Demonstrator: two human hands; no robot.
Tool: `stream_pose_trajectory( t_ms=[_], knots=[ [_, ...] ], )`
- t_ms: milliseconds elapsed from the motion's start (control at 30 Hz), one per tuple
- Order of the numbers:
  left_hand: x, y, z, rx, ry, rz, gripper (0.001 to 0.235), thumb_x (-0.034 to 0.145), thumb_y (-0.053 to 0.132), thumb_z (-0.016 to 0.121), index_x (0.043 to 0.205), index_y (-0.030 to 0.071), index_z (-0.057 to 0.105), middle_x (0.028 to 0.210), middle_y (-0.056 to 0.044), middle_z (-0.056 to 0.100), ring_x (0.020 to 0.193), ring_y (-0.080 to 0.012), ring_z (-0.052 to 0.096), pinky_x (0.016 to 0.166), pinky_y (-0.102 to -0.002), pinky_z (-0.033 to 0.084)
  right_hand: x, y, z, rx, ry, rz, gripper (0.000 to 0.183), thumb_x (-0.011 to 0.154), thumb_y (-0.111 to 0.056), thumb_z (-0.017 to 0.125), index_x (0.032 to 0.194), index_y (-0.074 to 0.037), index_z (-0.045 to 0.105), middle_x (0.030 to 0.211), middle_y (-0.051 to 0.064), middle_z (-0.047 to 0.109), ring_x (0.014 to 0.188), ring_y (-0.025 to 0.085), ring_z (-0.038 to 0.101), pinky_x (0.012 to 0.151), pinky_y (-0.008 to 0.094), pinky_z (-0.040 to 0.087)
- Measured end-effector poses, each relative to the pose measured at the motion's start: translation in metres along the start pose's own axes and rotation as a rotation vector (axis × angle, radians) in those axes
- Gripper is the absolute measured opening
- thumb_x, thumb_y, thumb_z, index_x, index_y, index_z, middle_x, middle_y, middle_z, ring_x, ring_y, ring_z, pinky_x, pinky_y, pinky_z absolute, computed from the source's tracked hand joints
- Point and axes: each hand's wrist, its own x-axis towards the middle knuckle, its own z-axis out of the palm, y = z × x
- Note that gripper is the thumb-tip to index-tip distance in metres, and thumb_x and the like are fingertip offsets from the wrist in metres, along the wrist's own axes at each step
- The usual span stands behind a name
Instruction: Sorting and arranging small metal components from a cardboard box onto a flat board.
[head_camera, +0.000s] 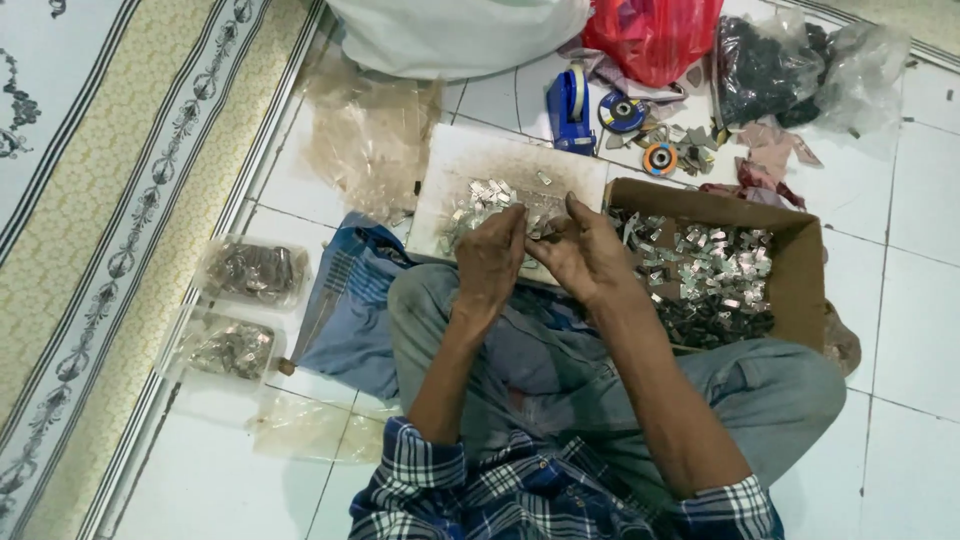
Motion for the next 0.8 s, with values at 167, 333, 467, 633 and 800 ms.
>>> stream_pose_trajectory(
  t_ms=[167,333,467,633,800],
  knots=[
    [-0.003,-0.016,0.01,0.028,0.034,0.023,0.015,0.101,0.018,0.068,0.11,0.008,0.077,0.084,-0.012,0.077,0.072,-0.0335,0.075,0.054,-0.037,0.059,0.02,0.001,-0.023,-0.196,-0.106,0.037,0.081,0.1,-0.044,0.062,0.137,0.022,0.033,0.13,0.033,0.033,0.133,0.049,0.048,0.115,0.06,0.043],
    [-0.002,-0.013,0.009,0.005,0.037,-0.006,0.016,0.102,0.02,0.067,0.111,0.01,0.077,0.087,-0.013,0.077,0.075,-0.0339,0.075,0.057,-0.038,0.06,0.01,0.002,-0.011,-0.25,-0.124,0.062,0.086,0.1,-0.047,0.06,0.139,0.022,0.026,0.13,0.033,0.025,0.136,0.049,0.04,0.12,0.056,0.037],
    [0.002,-0.009,0.009,0.027,0.04,-0.007,0.015,0.102,0.02,0.067,0.109,0.011,0.077,0.083,-0.012,0.077,0.075,-0.0326,0.075,0.06,-0.038,0.06,-0.016,0.001,0.013,-0.301,-0.095,0.008,0.062,0.098,-0.046,0.064,0.114,0.014,0.061,0.114,0.024,0.05,0.123,0.043,0.059,0.113,0.049,0.049],
    [0.029,-0.02,-0.004,0.079,0.072,0.007,0.013,0.101,0.02,0.067,0.104,0.011,0.076,0.079,-0.012,0.075,0.074,-0.0312,0.075,0.058,-0.038,0.059,-0.044,-0.001,0.022,-0.496,-0.08,-0.319,0.046,0.1,-0.034,0.067,0.114,0.01,0.067,0.115,0.027,0.062,0.115,0.042,0.069,0.104,0.046,0.056],
    [0.052,-0.026,-0.021,0.006,0.109,-0.029,0.015,0.101,0.023,0.067,0.103,0.012,0.077,0.079,-0.012,0.076,0.075,-0.0314,0.076,0.061,-0.039,0.059,-0.008,0.015,-0.048,-0.848,0.036,-0.502,0.036,0.104,-0.026,0.068,0.116,0.008,0.069,0.111,0.033,0.068,0.105,0.044,0.071,0.092,0.048,0.062]
  ],
)
